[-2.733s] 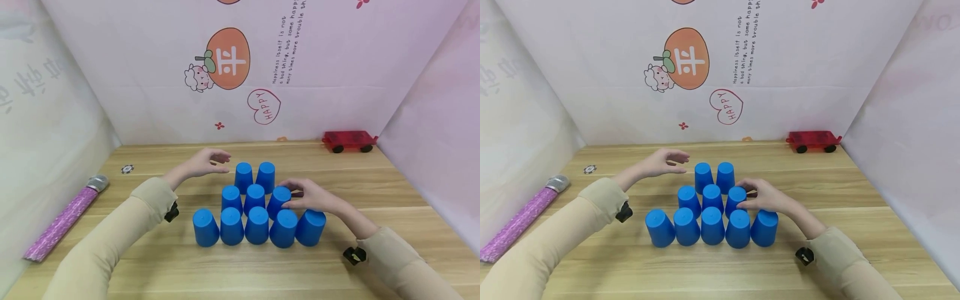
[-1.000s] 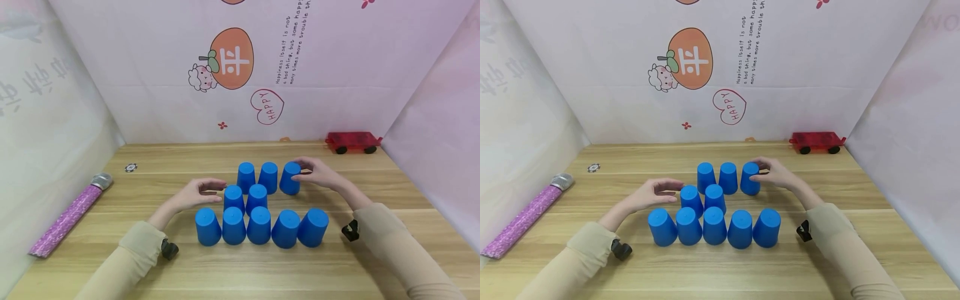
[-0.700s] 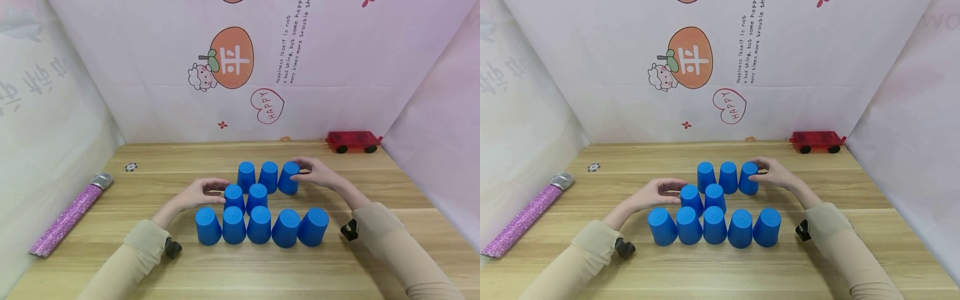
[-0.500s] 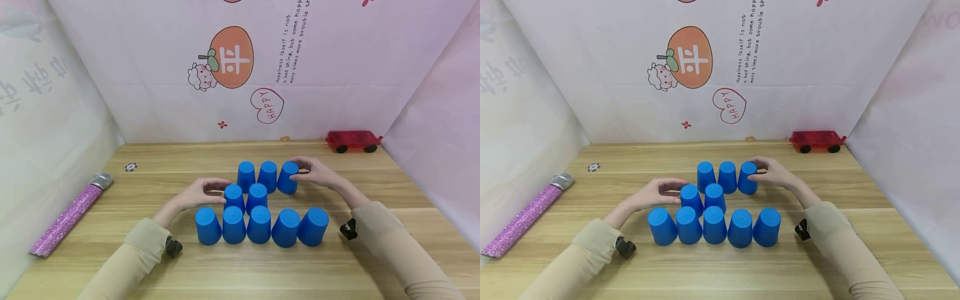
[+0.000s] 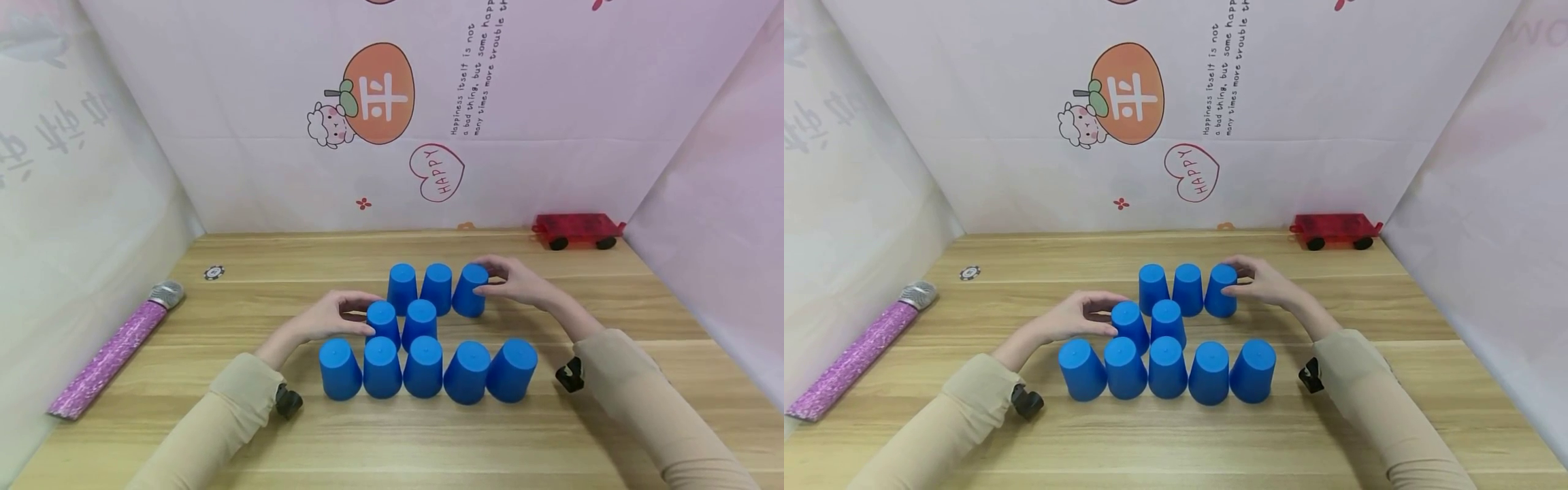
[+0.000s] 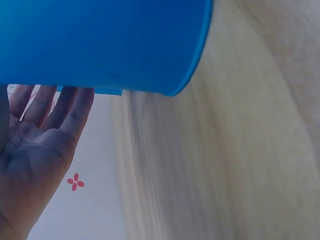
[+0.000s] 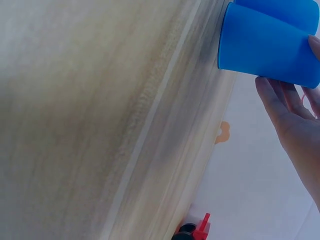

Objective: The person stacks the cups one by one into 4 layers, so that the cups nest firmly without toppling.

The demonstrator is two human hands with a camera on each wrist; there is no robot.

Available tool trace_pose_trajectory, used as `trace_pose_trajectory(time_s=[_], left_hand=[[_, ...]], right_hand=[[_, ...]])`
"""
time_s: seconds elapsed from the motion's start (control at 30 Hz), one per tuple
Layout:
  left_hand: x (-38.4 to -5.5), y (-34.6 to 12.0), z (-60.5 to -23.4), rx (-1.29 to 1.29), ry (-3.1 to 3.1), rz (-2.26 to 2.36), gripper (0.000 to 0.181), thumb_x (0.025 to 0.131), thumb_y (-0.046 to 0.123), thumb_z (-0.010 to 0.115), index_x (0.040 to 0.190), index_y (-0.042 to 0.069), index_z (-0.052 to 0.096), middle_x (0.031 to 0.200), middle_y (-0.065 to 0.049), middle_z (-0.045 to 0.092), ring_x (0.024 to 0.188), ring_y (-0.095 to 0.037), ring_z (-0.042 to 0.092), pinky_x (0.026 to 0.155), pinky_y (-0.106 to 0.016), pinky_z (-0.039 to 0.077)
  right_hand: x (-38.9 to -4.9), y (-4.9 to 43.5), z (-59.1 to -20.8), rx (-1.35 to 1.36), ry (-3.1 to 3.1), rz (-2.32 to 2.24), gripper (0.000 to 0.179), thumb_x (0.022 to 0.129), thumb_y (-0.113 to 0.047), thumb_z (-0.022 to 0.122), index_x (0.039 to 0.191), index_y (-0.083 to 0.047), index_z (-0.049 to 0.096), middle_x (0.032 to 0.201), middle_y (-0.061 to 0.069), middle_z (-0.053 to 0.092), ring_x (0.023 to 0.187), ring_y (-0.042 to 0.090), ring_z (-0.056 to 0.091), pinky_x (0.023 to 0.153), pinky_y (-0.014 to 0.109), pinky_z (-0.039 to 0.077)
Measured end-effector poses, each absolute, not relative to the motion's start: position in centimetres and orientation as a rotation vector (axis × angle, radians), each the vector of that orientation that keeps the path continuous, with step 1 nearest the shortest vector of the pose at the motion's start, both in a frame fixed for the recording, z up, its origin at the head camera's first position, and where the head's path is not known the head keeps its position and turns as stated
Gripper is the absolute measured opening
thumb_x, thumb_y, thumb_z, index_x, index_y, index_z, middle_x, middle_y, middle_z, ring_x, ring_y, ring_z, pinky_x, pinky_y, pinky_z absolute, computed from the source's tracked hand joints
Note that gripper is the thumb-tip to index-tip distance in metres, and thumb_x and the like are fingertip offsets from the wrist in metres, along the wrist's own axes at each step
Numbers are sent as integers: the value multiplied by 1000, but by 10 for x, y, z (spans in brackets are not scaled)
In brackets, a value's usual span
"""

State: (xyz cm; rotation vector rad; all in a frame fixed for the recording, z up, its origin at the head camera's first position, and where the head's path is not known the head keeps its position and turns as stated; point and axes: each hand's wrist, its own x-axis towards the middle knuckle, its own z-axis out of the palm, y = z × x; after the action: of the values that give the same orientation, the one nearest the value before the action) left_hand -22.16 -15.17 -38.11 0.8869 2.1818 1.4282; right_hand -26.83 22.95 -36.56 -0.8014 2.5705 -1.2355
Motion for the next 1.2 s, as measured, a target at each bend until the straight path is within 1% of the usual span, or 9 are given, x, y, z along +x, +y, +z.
trace_pose_trajectory(time_s=[0.13, 0.47, 0.67, 0.87, 0.97, 1.03, 1.07, 1.13, 1.2], left_hand=[[-223, -150, -383, 889, 2188, 1421, 55, 84, 27, 71, 132, 9, 52, 128, -12, 59, 118, -26, 57, 98, -40, 49], [-222, -155, -387, 875, 2229, 1451, 51, 84, 21, 71, 130, 8, 53, 125, -14, 60, 114, -26, 59, 95, -39, 51], [-219, -168, -385, 840, 2263, 1473, 49, 85, 19, 70, 129, 7, 53, 123, -16, 60, 113, -29, 59, 93, -38, 53], [-219, -178, -384, 813, 2306, 1479, 47, 84, 21, 71, 127, 9, 55, 122, -13, 61, 113, -28, 58, 93, -36, 53], [-219, -181, -382, 795, 2329, 1483, 47, 84, 22, 72, 126, 10, 56, 121, -11, 61, 113, -27, 58, 94, -37, 52], [-219, -182, -381, 786, 2344, 1488, 47, 84, 22, 72, 126, 10, 56, 121, -11, 61, 113, -27, 57, 94, -38, 52], [-219, -182, -380, 776, 2353, 1491, 47, 83, 21, 72, 126, 10, 56, 121, -11, 61, 113, -27, 57, 95, -38, 52], [-218, -184, -378, 758, 2374, 1497, 47, 83, 21, 72, 126, 10, 56, 121, -11, 61, 113, -27, 57, 96, -40, 51], [-218, -185, -378, 747, 2398, 1509, 47, 83, 20, 72, 126, 10, 56, 121, -11, 62, 112, -26, 58, 97, -41, 50]], right_hand=[[-268, 229, -366, -789, 2566, -1236, 52, 87, -16, 67, 133, -3, 46, 127, 19, 56, 116, 36, 54, 100, 57, 43], [-264, 231, -367, -731, 2573, -1241, 62, 88, -21, 67, 140, -4, 38, 137, 21, 48, 125, 40, 47, 100, 57, 43], [-258, 236, -364, -716, 2591, -1273, 59, 89, -21, 65, 140, -5, 39, 139, 21, 47, 126, 40, 47, 100, 57, 42], [-250, 246, -362, -674, 2608, -1301, 56, 92, -23, 62, 140, -6, 39, 138, 22, 48, 125, 40, 48, 99, 56, 43], [-244, 250, -361, -646, 2629, -1302, 54, 93, -25, 59, 140, -6, 39, 137, 22, 49, 124, 40, 49, 98, 56, 44], [-239, 253, -360, -629, 2645, -1295, 52, 95, -27, 57, 140, -6, 40, 137, 22, 49, 124, 39, 50, 97, 53, 46], [-236, 255, -359, -617, 2647, -1295, 52, 95, -28, 55, 140, -6, 40, 137, 21, 49, 124, 38, 50, 98, 48, 48], [-229, 258, -358, -591, 2652, -1292, 50, 97, -30, 52, 140, -7, 40, 138, 20, 50, 124, 36, 50, 97, 36, 50], [-221, 262, -357, -567, 2664, -1279, 49, 98, -32, 49, 139, -8, 41, 138, 18, 50, 124, 32, 50, 94, 22, 50]])
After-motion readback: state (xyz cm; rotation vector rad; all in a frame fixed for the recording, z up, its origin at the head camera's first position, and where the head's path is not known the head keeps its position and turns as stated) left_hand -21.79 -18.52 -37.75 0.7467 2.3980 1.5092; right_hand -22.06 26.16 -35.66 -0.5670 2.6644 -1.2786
